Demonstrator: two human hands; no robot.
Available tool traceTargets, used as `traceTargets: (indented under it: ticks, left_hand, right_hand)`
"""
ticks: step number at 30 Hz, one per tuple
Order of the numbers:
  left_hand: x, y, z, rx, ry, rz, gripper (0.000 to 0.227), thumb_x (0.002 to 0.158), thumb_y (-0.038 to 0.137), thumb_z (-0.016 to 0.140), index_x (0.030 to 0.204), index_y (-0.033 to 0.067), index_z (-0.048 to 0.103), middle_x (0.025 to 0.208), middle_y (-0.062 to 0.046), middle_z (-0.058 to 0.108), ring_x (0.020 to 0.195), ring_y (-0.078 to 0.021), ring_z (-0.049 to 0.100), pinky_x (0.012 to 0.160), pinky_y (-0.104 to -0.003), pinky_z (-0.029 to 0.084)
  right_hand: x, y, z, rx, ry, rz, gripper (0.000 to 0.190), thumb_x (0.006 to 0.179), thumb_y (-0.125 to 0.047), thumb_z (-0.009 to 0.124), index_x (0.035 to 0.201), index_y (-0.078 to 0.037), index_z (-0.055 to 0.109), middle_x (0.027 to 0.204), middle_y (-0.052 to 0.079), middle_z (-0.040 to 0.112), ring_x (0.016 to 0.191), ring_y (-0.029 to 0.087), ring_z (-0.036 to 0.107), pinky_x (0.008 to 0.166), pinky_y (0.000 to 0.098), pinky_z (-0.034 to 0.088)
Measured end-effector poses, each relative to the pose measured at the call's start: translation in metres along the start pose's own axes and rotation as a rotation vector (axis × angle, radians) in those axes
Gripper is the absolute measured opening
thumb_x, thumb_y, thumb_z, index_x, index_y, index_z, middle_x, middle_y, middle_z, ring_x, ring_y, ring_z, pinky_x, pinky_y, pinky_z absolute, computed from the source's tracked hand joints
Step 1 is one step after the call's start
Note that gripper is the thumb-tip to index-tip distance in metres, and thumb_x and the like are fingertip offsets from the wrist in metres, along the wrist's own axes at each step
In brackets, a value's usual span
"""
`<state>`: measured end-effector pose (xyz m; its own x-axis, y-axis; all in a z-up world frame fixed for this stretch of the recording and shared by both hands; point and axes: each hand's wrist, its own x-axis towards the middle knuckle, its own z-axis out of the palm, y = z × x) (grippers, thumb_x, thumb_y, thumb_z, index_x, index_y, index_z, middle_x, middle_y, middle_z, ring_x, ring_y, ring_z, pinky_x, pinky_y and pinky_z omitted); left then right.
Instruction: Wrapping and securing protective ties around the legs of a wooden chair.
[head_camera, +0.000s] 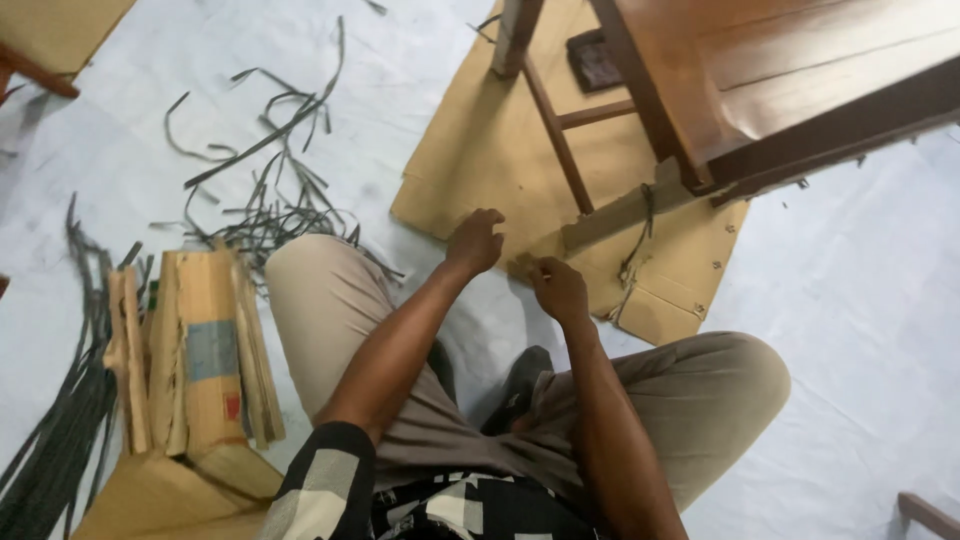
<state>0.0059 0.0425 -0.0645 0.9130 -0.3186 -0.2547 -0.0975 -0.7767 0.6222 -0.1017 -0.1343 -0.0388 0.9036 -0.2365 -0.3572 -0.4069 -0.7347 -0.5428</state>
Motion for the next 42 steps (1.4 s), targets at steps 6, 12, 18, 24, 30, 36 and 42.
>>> traceTargets:
  ticks: [6, 12, 18, 24, 30, 36, 42]
  left_hand:
    - [-0.018, -0.087, 0.003, 0.091, -0.008, -0.15, 0.038, 0.098, 0.022, 0.058, 0.135, 0.0127, 0.062, 0.132, -0.015, 0.06, 0.126, -0.0365, 0.059, 0.095, -0.059, 0.055]
    - [-0.056, -0.129, -0.016, 0.146, 0.021, -0.397, 0.043, 0.093, 0.017, 0.062, 0.133, 0.0019, 0.059, 0.144, -0.022, 0.046, 0.127, -0.042, 0.056, 0.095, -0.058, 0.057]
    - [-0.065, -0.171, -0.023, 0.135, 0.179, -0.633, 0.053, 0.088, 0.018, 0.077, 0.133, -0.0038, 0.059, 0.152, -0.025, 0.026, 0.136, -0.046, 0.04, 0.101, -0.062, 0.052]
    - [-0.068, -0.192, -0.006, 0.066, 0.075, -0.702, 0.038, 0.094, 0.022, 0.059, 0.124, 0.0003, 0.068, 0.129, -0.021, 0.058, 0.126, -0.0404, 0.055, 0.094, -0.061, 0.053]
    - [-0.059, -0.155, -0.006, -0.024, 0.215, -0.508, 0.029, 0.096, 0.02, 0.062, 0.12, 0.0101, 0.074, 0.12, -0.019, 0.072, 0.122, -0.041, 0.065, 0.099, -0.053, 0.055]
    - [-0.067, -0.045, -0.034, -0.556, 0.286, -0.164, 0.022, 0.085, 0.023, 0.078, 0.107, 0.0192, 0.08, 0.107, -0.01, 0.078, 0.109, -0.0358, 0.071, 0.094, -0.047, 0.058]
    - [-0.062, 0.001, -0.025, -0.921, 0.128, -0.055, 0.044, 0.08, 0.012, 0.075, 0.124, 0.0116, 0.068, 0.1, -0.02, 0.077, 0.089, -0.0263, 0.075, 0.08, -0.037, 0.061]
  right_hand:
    - [0.009, -0.012, 0.035, -0.005, -0.113, -0.074, 0.042, 0.095, -0.044, 0.061, 0.12, -0.013, 0.074, 0.111, 0.012, 0.078, 0.107, 0.037, 0.073, 0.092, 0.0532, 0.056]
    - [0.014, -0.021, 0.08, -0.038, -0.247, -0.117, 0.046, 0.095, -0.047, 0.059, 0.125, -0.016, 0.073, 0.118, 0.013, 0.076, 0.117, 0.039, 0.068, 0.102, 0.0536, 0.052]
    - [0.005, -0.027, 0.096, -0.098, -0.314, -0.133, 0.047, 0.096, -0.051, 0.06, 0.125, -0.018, 0.074, 0.117, 0.011, 0.076, 0.116, 0.038, 0.068, 0.1, 0.0533, 0.053]
    - [-0.003, -0.035, 0.087, -0.076, -0.313, -0.125, 0.044, 0.098, -0.047, 0.06, 0.128, -0.016, 0.072, 0.119, 0.012, 0.076, 0.118, 0.039, 0.068, 0.101, 0.055, 0.053]
    - [-0.005, -0.022, 0.08, -0.075, -0.297, -0.113, 0.046, 0.099, -0.048, 0.059, 0.129, -0.017, 0.071, 0.121, 0.012, 0.075, 0.12, 0.038, 0.066, 0.103, 0.0561, 0.052]
    - [0.0, -0.011, 0.077, 0.18, -0.155, -0.104, 0.04, 0.095, -0.051, 0.064, 0.117, -0.019, 0.075, 0.099, 0.01, 0.077, 0.105, 0.036, 0.072, 0.096, 0.0538, 0.054]
    - [-0.03, -0.057, 0.024, 0.725, 0.009, -0.022, 0.035, 0.102, -0.02, 0.056, 0.131, -0.004, 0.067, 0.113, 0.024, 0.071, 0.112, 0.034, 0.065, 0.101, 0.048, 0.053]
